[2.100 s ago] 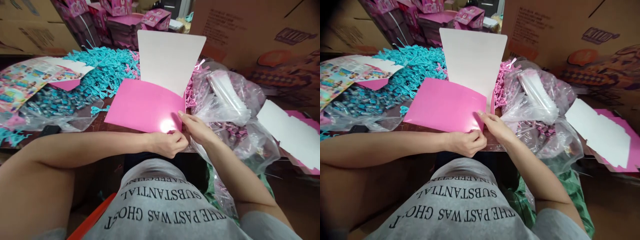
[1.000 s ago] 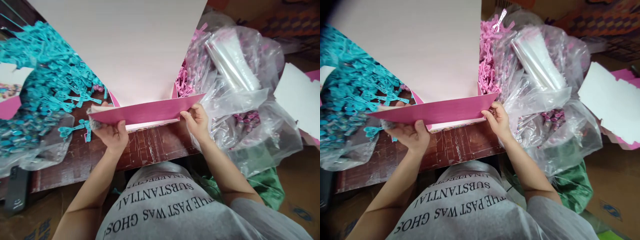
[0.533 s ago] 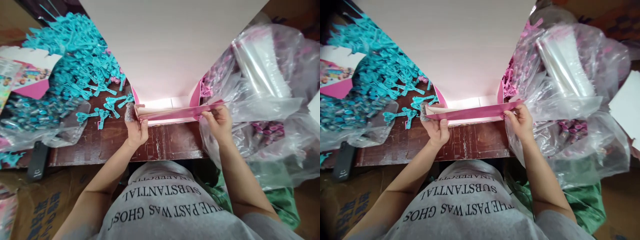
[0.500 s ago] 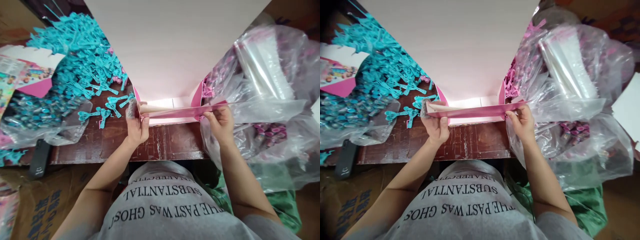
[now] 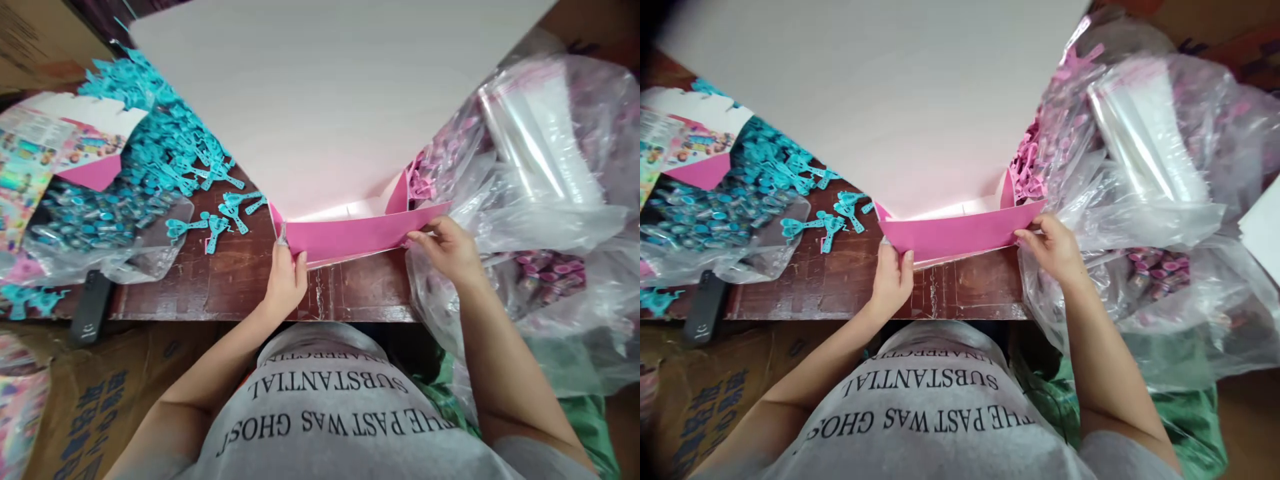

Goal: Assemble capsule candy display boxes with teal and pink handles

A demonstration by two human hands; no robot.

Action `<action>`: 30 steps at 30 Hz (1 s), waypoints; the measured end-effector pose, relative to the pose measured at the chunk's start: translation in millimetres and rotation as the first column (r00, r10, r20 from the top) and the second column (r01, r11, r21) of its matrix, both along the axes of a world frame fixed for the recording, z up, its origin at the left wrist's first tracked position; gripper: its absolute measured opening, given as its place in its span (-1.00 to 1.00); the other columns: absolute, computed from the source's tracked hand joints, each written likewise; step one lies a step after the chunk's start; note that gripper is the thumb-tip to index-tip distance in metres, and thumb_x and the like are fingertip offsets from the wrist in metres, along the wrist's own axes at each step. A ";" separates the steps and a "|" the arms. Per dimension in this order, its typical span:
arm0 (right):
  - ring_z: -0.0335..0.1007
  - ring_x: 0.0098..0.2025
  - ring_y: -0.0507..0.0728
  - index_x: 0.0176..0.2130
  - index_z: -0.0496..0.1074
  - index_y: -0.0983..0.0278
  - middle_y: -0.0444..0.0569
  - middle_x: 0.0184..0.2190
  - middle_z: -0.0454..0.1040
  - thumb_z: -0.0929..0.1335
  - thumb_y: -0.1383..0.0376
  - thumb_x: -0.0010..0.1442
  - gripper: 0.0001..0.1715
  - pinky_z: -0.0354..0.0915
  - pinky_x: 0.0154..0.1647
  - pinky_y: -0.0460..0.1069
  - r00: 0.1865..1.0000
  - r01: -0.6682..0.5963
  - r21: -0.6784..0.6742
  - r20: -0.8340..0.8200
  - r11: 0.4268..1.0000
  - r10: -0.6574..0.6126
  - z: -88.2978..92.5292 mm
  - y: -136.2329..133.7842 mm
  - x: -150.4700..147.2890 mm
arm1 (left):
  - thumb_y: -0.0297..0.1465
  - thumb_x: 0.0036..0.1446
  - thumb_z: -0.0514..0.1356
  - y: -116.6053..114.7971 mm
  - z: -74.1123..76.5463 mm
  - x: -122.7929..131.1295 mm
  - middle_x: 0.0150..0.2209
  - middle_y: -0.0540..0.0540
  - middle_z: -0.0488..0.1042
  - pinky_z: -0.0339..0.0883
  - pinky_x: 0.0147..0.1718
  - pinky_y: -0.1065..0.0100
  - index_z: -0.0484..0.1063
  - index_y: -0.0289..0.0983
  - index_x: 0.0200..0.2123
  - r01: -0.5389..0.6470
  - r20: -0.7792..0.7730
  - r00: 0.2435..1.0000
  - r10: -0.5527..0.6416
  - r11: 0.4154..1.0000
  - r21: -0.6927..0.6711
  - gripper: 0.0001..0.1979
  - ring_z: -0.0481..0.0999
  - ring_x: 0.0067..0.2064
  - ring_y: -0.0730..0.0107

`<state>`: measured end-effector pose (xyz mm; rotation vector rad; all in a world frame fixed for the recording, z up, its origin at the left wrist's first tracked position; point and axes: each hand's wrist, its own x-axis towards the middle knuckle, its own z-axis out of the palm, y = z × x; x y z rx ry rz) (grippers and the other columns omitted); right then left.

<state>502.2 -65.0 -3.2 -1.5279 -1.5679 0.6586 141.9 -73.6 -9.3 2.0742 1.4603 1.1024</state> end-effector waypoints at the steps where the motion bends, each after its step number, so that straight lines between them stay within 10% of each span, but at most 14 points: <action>1: 0.52 -0.26 0.19 -0.18 0.54 0.12 -0.06 -0.26 0.58 0.50 0.04 0.27 -0.75 0.45 -0.21 0.11 0.999 -0.030 -0.025 0.030 0.999 0.031 3.2 0.6 -0.9 | -0.23 0.53 0.06 -6.5 2.8 -3.8 0.33 -0.46 0.34 0.33 0.39 -0.12 0.28 -0.28 0.35 -0.019 -0.031 0.999 0.019 1.000 0.013 -0.55 0.33 0.44 -0.05; 8: 0.47 -0.32 0.21 -0.31 0.47 0.14 -0.05 -0.36 0.55 0.41 -0.01 0.35 -0.68 0.35 -0.24 0.12 0.964 -0.161 -0.069 0.204 0.984 0.172 17.2 5.1 -7.0 | -0.31 0.32 0.36 -29.6 22.6 -18.1 0.61 -0.28 -0.30 0.48 0.31 -0.15 -0.11 -0.05 0.59 -0.126 -0.048 0.988 0.144 0.956 0.265 -0.05 0.00 0.59 -0.23; 11: 0.45 -0.35 0.21 -0.36 0.45 0.14 -0.04 -0.39 0.52 0.39 -0.03 0.36 -0.63 0.36 -0.25 0.13 0.935 -0.223 -0.086 0.262 0.971 0.238 20.9 11.3 -4.1 | -0.32 0.24 0.43 -18.7 33.3 -14.7 0.59 -0.28 -0.05 0.36 0.39 -0.18 -0.10 -0.05 0.60 -0.028 -0.169 0.977 0.127 0.871 0.491 0.04 0.03 0.58 -0.20; 14: 0.49 -0.31 0.24 -0.30 0.51 0.14 -0.01 -0.34 0.57 0.40 0.01 0.37 -0.70 0.42 -0.18 0.18 0.904 -0.257 -0.114 0.321 0.960 0.280 29.0 14.6 -1.1 | -0.20 0.32 0.37 6.6 40.2 -2.9 0.45 -0.26 0.32 0.09 0.49 -0.24 0.23 -0.08 0.48 0.160 -0.348 0.937 -0.015 0.906 0.393 -0.27 0.26 0.49 -0.19; 19: 0.59 -0.02 0.35 0.25 0.48 0.13 0.12 0.01 0.62 0.41 0.04 0.40 -0.50 0.49 0.06 0.31 0.928 -0.043 0.167 0.371 0.985 -0.022 53.4 10.4 -18.8 | 0.12 0.31 0.25 45.4 37.2 20.2 0.24 -0.46 0.51 0.17 0.37 -0.23 0.43 -0.37 0.31 0.017 -0.414 0.909 0.053 0.986 0.163 -0.23 0.48 0.27 -0.32; 23: 0.42 0.32 0.39 0.29 0.47 0.14 0.14 0.28 0.53 0.34 0.04 0.48 -0.50 0.32 0.35 0.34 0.845 -0.255 0.304 0.531 0.918 0.059 60.2 28.3 -65.7 | 0.24 0.30 0.15 61.2 31.6 28.1 -0.03 -0.42 0.62 0.26 0.20 -0.18 0.55 -0.34 0.04 -0.029 -0.359 0.928 0.101 0.979 0.200 -0.27 0.55 0.08 -0.27; 30: 0.57 -0.20 0.24 -0.08 0.62 0.32 0.14 -0.25 0.69 0.15 -0.09 0.57 -0.32 0.29 -0.18 0.11 0.560 -0.486 0.152 0.810 0.860 0.174 36.3 84.0 -107.5 | 0.28 0.36 0.00 70.4 26.9 9.7 -0.41 -0.24 0.55 0.39 -0.14 0.03 0.50 -0.26 -0.31 -0.020 -0.496 0.864 0.088 0.990 0.141 -0.28 0.60 -0.26 -0.02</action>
